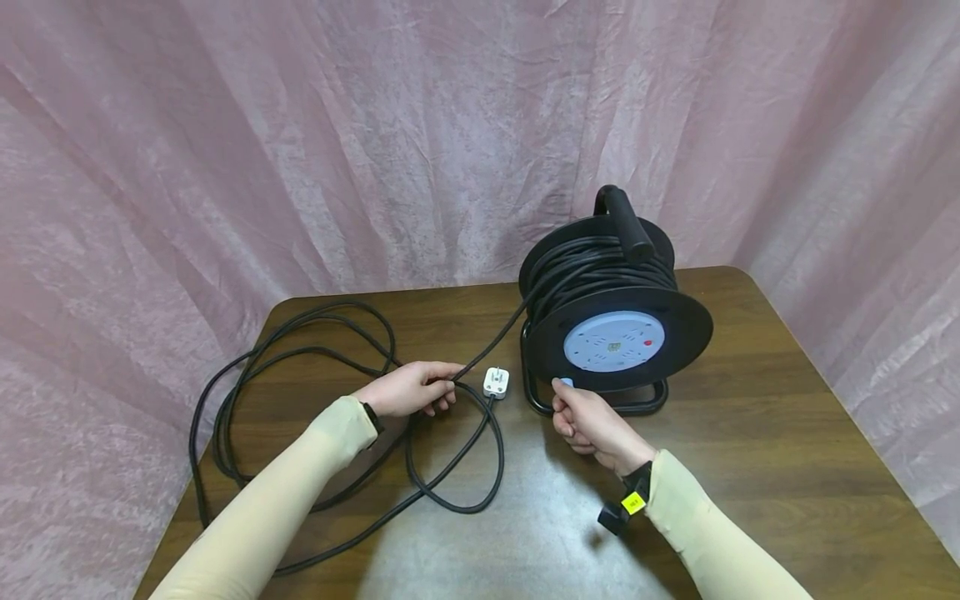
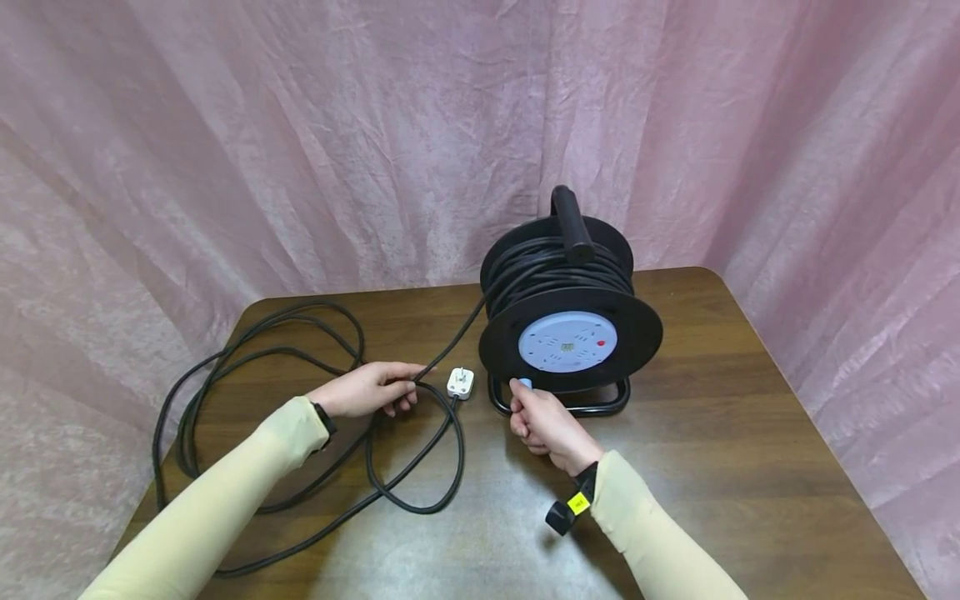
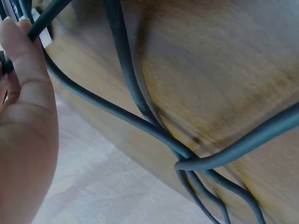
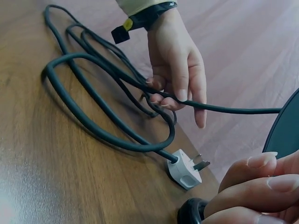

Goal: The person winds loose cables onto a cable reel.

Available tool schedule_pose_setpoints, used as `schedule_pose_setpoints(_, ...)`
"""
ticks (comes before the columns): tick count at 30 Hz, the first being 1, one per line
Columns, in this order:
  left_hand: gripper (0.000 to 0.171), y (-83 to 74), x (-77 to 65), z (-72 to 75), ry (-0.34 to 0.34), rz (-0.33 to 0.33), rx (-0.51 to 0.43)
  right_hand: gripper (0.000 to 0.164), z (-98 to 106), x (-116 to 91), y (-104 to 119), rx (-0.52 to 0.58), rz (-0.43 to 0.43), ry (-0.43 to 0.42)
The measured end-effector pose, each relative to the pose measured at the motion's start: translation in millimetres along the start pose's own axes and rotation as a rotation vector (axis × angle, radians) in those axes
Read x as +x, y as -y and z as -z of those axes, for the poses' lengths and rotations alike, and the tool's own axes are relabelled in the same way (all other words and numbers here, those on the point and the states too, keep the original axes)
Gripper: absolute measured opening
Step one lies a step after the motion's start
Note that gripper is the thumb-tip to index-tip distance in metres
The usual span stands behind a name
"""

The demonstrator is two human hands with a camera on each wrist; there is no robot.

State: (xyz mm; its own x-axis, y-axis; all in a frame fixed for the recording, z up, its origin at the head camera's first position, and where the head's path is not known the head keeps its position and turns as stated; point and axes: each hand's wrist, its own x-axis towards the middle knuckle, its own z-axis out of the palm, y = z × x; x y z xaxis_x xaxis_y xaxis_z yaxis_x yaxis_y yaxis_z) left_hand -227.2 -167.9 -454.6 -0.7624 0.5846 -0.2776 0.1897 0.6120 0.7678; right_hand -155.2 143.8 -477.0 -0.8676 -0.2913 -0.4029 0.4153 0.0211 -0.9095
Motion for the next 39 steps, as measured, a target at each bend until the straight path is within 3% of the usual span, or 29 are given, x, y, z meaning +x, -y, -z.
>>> schedule_pose_setpoints(8, 0.034, 6.0, -2.2, -2.5, 0.007, 0.031, -0.036, 0.045, -6.0, 0.8, 4.9, 0.026, 0.009, 0.036)
schedule_pose_setpoints(20, 0.032, 7.8, -8.2, -0.7, 0.028, 0.023, -0.056, 0.048, -14.2, 0.7, 14.9, 0.007, 0.044, 0.099)
schedule_pose_setpoints(39, 0.036, 13.9, -12.9, -2.4, -0.004, 0.073, 0.02, 0.05, -23.7, -3.1, 37.9, 0.004, 0.106, 0.156)
